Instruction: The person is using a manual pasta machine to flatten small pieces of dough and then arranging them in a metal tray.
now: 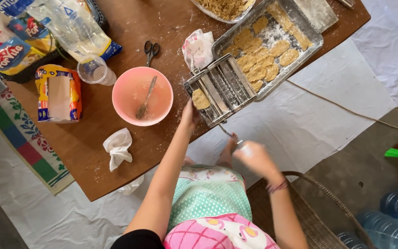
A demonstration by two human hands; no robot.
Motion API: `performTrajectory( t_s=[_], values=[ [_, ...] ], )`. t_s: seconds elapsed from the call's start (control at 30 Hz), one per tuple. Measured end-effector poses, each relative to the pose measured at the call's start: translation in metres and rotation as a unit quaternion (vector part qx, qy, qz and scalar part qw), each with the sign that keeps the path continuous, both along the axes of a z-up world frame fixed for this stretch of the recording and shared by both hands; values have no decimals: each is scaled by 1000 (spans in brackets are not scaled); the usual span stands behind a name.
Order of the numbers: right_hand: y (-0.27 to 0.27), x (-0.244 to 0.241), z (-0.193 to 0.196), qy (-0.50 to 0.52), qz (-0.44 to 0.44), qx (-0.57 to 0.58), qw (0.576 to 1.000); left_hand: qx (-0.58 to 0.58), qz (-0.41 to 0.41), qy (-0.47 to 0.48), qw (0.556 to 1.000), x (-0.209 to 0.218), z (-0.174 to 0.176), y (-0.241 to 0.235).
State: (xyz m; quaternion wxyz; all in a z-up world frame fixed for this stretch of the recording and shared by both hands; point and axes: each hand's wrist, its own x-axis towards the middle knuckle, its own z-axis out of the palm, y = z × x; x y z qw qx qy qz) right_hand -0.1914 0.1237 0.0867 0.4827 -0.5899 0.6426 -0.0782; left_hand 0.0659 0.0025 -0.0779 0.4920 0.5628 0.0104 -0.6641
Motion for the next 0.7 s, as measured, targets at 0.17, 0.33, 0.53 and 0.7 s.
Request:
performTrajectory(
  t_s=[0.17, 0.33, 0.53, 0.7],
  values=[
    [-53, -54, -90, 216, -136, -83, 963, -13, -24, 25, 999, -12, -49, -22],
    [-33, 25, -209, 184, -42, -11, 982, -27, 3, 47, 999, -12, -84, -23],
    [51, 106, -105, -57, -110, 173, 977, -52, 40, 74, 995, -1, -93, -8],
    [44, 46, -11, -63, 90, 52, 993, -36, 111, 101, 988, 2, -51, -6]
  ],
)
